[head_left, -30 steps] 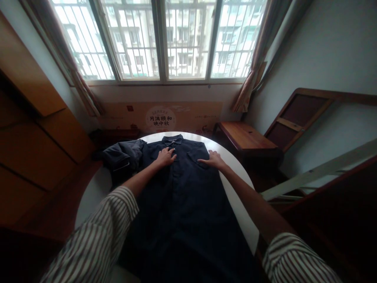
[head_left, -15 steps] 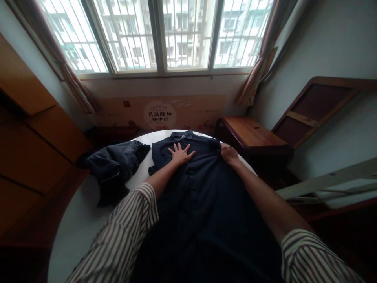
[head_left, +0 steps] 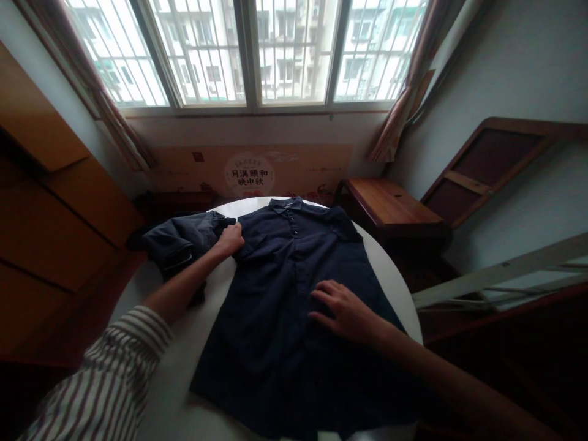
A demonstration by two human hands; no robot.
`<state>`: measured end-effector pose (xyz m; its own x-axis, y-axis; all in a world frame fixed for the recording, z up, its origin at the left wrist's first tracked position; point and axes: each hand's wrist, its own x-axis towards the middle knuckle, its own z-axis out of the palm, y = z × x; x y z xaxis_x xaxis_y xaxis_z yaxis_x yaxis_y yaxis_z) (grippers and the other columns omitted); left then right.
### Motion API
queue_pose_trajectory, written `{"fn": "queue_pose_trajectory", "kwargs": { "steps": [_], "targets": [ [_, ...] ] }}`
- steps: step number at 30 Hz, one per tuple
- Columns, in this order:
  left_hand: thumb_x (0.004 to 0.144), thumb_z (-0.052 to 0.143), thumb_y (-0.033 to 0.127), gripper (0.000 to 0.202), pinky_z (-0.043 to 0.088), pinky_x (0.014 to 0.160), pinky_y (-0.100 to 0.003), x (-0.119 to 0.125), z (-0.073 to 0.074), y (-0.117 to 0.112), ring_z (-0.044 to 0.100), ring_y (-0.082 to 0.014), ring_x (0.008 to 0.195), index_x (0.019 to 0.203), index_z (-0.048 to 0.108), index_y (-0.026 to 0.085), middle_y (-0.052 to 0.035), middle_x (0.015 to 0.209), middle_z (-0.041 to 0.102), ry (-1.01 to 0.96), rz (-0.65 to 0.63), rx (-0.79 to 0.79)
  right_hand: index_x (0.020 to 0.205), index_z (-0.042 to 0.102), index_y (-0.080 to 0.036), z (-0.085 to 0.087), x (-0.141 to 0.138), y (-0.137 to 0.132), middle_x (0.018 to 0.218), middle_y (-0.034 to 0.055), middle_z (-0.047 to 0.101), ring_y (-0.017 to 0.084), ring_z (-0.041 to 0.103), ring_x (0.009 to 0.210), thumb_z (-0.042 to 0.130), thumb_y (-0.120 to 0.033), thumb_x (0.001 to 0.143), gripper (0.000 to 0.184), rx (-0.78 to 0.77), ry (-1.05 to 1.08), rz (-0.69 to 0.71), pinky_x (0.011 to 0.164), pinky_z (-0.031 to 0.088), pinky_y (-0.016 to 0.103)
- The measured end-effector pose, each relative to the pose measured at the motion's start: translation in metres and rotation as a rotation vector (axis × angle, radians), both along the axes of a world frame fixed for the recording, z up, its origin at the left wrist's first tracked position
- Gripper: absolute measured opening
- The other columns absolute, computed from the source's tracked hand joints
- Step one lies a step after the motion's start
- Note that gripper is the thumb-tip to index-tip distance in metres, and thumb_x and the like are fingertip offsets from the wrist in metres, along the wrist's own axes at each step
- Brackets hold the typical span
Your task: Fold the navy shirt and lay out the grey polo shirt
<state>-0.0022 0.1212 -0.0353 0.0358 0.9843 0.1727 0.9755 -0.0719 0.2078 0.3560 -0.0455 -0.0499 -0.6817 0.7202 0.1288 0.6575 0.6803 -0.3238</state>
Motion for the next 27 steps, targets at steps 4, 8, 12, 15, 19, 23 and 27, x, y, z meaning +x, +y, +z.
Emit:
{"fn": "queue_pose_trajectory", "kwargs": {
  "steps": [4,8,12,15,19,23,27],
  "targets": [
    [0.091,0.043,0.004,0.031,0.046,0.093,-0.042,-0.003,0.029,-0.002,0.061,-0.0278,0.104,0.119,0.057,-0.001,-0.0241,0.108,0.064,0.036,0.095,0.073,0.153,0.038,-0.023,0.000,-0.025,-0.067,0.161,0.0181,0.024,0.044,0.016,0.147,0.059,-0.072,0.082,0.088,-0.207,-0.058,0.159,0.114,0.020,0.066],
    [0.096,0.055,0.030,0.040,0.042,0.104,-0.035,0.025,0.029,-0.040,0.054,-0.0230,0.117,0.132,0.053,0.013,-0.0131,0.127,0.058,0.043,-0.158,0.123,0.157,0.024,-0.029,0.003,-0.025,-0.101,0.166,0.0119,0.006,0.041,0.003,0.150,0.065,-0.063,0.083,0.091,-0.331,-0.063,0.213,0.117,0.017,0.064],
    [0.096,0.056,0.041,0.035,0.049,0.095,-0.036,0.033,0.016,-0.121,0.059,-0.0229,0.107,0.122,0.059,0.018,-0.0103,0.115,0.061,-0.017,-0.500,0.081,0.157,0.024,-0.030,0.008,0.010,-0.124,0.165,0.0068,0.015,0.034,0.021,0.148,0.070,-0.028,0.083,0.087,-0.280,-0.051,0.132,0.117,0.033,0.050],
    [0.094,0.058,0.045,0.034,0.053,0.089,-0.033,0.021,0.013,-0.197,0.061,-0.0209,0.100,0.117,0.061,0.020,-0.0097,0.112,0.061,-0.085,-0.757,-0.051,0.156,0.028,-0.029,0.004,0.050,-0.140,0.160,0.0053,0.032,0.032,0.035,0.143,0.060,-0.012,0.078,0.086,-0.136,-0.075,0.036,0.111,0.043,0.049],
    [0.082,0.071,0.053,0.060,0.054,0.091,-0.041,0.004,0.005,-0.276,0.059,-0.0277,0.106,0.129,0.056,0.019,-0.0133,0.119,0.061,-0.003,-0.936,-0.061,0.147,0.046,-0.021,-0.017,0.087,-0.149,0.146,0.0079,0.053,0.027,0.051,0.132,0.047,0.001,0.068,0.082,0.143,-0.063,0.027,0.100,0.055,0.041],
    [0.097,0.047,0.013,0.037,0.057,0.088,-0.038,-0.006,-0.022,-0.299,0.063,-0.0231,0.100,0.133,0.053,0.016,-0.0126,0.111,0.066,0.121,-0.873,0.224,0.131,0.061,-0.017,-0.029,0.085,-0.140,0.115,0.0102,0.072,0.022,0.066,0.109,0.040,0.006,0.074,0.065,0.360,0.049,0.046,0.089,0.059,0.035],
    [0.099,0.034,0.006,0.041,0.059,0.072,-0.030,-0.006,-0.035,-0.305,0.065,-0.0183,0.081,0.138,0.045,0.012,-0.0105,0.096,0.068,0.100,-0.807,0.309,0.130,0.061,-0.015,-0.009,0.071,-0.131,0.101,0.0111,0.073,0.021,0.070,0.090,0.039,0.001,0.085,0.053,0.386,0.104,0.007,0.081,0.060,0.034]
  ]
}}
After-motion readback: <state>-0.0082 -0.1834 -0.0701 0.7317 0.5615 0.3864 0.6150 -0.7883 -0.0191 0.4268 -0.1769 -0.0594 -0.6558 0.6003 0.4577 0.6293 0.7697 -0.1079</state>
